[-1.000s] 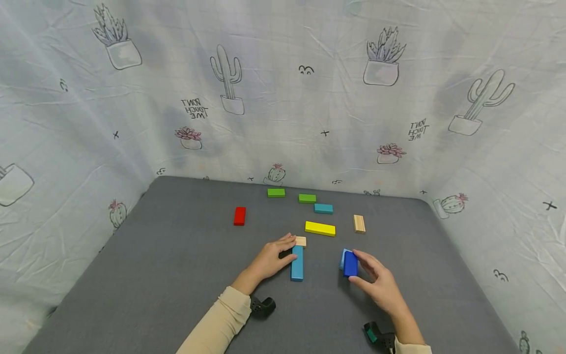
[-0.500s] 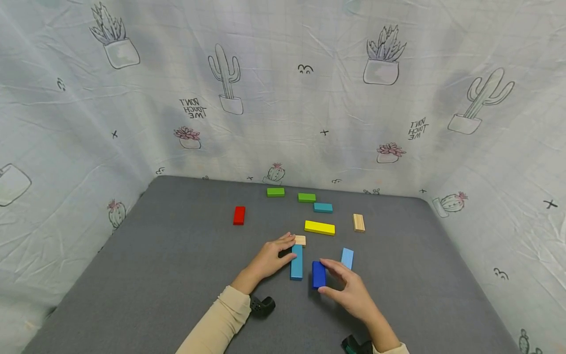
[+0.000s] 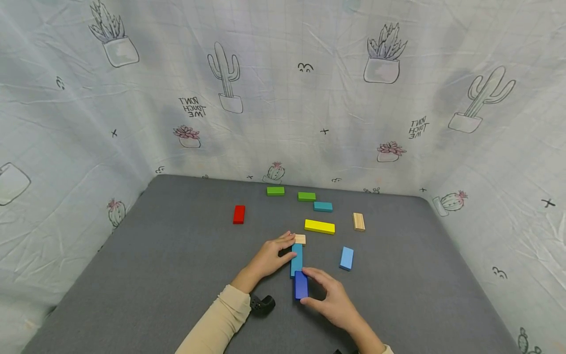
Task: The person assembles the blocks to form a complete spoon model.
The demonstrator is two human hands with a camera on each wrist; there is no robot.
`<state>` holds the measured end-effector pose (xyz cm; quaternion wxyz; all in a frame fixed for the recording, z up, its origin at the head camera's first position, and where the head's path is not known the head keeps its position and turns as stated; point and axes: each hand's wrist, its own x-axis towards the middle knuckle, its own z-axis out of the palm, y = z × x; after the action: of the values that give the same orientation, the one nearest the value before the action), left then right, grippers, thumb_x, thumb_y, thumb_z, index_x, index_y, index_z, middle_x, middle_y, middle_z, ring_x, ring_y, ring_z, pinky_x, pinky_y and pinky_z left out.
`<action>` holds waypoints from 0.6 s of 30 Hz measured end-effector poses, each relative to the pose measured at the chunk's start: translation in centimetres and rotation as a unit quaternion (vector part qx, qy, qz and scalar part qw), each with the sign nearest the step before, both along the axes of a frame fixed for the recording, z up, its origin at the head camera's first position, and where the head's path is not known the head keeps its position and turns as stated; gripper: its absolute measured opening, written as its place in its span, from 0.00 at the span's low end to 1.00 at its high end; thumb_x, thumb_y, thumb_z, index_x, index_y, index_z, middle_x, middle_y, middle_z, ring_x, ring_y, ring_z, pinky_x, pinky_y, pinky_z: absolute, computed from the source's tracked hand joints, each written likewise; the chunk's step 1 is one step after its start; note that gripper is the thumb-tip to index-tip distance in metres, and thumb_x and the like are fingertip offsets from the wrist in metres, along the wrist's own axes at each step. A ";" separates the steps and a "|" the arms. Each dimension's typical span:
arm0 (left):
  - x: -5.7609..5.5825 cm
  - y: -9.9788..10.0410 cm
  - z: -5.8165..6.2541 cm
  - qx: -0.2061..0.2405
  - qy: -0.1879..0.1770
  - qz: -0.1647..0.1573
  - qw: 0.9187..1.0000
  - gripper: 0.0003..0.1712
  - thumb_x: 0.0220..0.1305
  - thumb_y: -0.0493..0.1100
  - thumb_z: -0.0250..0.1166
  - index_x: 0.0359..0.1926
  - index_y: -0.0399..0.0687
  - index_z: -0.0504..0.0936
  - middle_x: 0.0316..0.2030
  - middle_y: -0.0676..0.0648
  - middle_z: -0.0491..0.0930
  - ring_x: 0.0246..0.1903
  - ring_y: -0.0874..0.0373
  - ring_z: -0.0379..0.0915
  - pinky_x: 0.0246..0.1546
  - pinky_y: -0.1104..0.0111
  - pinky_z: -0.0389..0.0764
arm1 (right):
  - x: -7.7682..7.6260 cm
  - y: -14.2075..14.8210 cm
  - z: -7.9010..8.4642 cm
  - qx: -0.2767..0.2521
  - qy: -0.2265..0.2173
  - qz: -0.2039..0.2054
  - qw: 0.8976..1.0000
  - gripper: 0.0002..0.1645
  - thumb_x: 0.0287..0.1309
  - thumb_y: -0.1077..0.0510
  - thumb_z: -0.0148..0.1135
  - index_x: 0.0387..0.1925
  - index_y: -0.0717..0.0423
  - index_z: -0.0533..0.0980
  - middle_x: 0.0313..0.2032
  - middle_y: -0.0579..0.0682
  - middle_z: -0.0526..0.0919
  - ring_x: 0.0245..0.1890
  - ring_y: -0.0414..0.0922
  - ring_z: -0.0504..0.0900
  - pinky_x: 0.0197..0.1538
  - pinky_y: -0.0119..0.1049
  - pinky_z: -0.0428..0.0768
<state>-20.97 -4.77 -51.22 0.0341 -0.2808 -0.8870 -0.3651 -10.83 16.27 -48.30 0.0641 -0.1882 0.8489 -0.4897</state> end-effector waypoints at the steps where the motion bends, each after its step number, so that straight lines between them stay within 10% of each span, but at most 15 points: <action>1: 0.0 0.0 0.0 0.000 0.001 0.000 1.000 0.28 0.64 0.51 0.62 0.61 0.41 0.74 0.64 0.46 0.69 0.67 0.55 0.60 0.65 0.57 0.65 | 0.0 -0.1 -0.1 0.008 0.005 -0.001 1.000 0.39 0.49 0.42 0.69 0.62 0.47 0.71 0.62 0.47 0.73 0.63 0.50 0.71 0.61 0.52 0.72; 18: 0.1 0.0 0.1 0.014 0.003 -0.001 1.000 0.27 0.63 0.48 0.63 0.60 0.39 0.74 0.63 0.44 0.70 0.67 0.52 0.61 0.65 0.56 0.66 | 0.3 -0.5 -0.8 0.049 0.031 -0.003 0.998 0.40 0.49 0.41 0.69 0.63 0.50 0.71 0.61 0.48 0.74 0.62 0.50 0.72 0.60 0.54 0.72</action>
<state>-20.88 -4.73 -51.15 0.0408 -0.2822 -0.8815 -0.3764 -10.56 15.76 -49.15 0.0453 -0.1975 0.8740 -0.4416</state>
